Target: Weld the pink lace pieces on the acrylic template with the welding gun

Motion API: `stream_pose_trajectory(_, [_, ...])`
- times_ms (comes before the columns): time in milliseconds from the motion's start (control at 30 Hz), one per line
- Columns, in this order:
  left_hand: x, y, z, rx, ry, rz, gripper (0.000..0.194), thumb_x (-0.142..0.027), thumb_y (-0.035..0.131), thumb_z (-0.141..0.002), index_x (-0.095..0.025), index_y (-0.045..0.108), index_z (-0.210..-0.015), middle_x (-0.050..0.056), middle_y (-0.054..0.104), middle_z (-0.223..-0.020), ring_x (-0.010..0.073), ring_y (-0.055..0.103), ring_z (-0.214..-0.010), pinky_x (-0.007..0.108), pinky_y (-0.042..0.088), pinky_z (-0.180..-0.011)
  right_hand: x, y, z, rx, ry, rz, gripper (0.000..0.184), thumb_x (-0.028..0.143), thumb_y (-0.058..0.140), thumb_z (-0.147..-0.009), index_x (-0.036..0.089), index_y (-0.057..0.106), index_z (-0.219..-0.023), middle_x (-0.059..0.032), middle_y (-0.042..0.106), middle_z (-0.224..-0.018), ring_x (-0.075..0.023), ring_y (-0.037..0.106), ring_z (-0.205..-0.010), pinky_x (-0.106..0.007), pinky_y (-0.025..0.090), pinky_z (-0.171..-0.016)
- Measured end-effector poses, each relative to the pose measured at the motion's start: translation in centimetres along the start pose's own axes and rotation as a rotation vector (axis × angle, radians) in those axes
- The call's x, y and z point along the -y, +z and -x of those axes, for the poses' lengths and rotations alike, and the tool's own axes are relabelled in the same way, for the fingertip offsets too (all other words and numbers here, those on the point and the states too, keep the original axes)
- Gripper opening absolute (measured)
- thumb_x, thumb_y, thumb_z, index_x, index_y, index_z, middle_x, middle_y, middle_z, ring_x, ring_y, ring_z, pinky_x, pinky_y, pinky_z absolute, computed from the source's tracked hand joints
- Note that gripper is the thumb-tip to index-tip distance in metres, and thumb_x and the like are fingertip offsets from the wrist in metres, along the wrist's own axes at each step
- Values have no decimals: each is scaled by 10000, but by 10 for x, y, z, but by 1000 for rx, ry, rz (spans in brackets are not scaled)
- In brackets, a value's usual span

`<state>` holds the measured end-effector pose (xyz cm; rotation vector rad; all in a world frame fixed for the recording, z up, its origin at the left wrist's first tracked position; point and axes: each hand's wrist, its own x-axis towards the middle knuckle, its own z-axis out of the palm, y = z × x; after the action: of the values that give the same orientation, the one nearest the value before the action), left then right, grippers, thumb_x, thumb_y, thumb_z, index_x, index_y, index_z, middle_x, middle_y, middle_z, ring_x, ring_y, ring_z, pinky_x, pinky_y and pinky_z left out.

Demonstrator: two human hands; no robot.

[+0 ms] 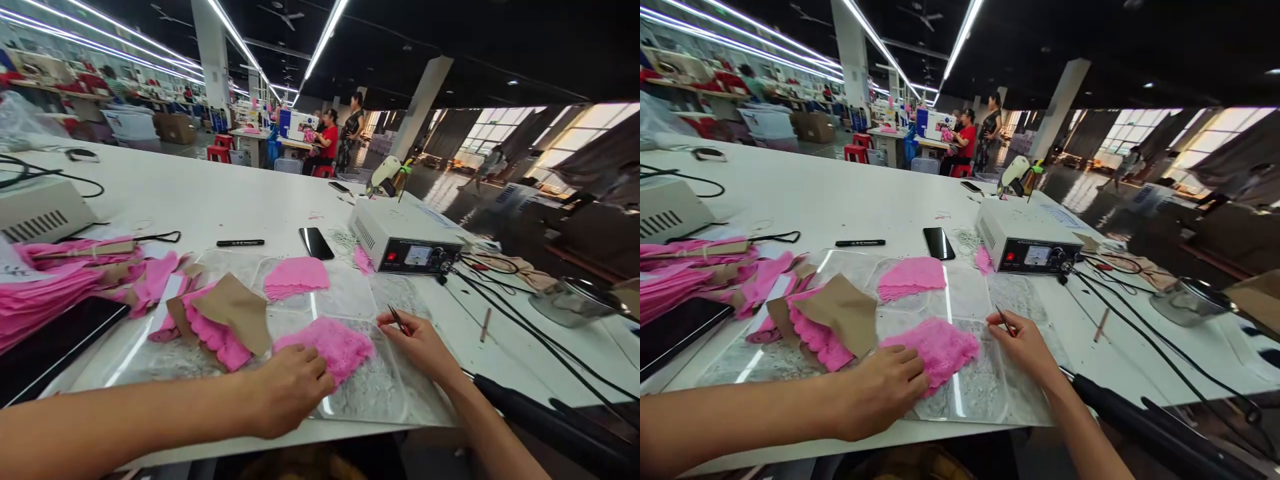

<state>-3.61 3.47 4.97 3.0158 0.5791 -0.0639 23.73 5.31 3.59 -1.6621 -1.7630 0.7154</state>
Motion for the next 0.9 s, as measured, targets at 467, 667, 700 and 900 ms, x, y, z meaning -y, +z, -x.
stream_pose_trajectory(467, [-4,-25,-17,168,-289,133,98,-207,476,-846,-182,561,-887,69,661,-901,243,645,-795,349,499,-653,13,33,3,95,33,17,227,391,542,-766,184,597,-691,17,524,-593,-138,441,-581,-267,299,-568])
stream_pose_trajectory(667, [6,-39,-27,103,-339,290,122,-253,527,-856,-179,612,-901,76,658,-928,244,640,-839,349,498,-719,19,29,-4,93,-22,27,226,313,514,-740,200,438,-560,36,415,-545,-125,371,-565,-269,255,-560])
stream_pose_trajectory(700, [12,-41,-34,23,-352,326,164,-234,536,-853,-174,608,-987,91,646,-1014,249,624,-926,356,489,-780,23,25,-6,102,-44,20,220,328,502,-755,197,459,-584,32,435,-569,-126,388,-583,-266,276,-570])
stream_pose_trajectory(900, [54,-55,-78,-8,-250,742,347,-351,735,-684,-181,606,-957,14,605,-858,183,562,-806,254,437,-671,52,-2,-12,109,-179,-163,266,412,528,-795,189,513,-651,27,459,-613,-108,373,-566,-245,305,-537])
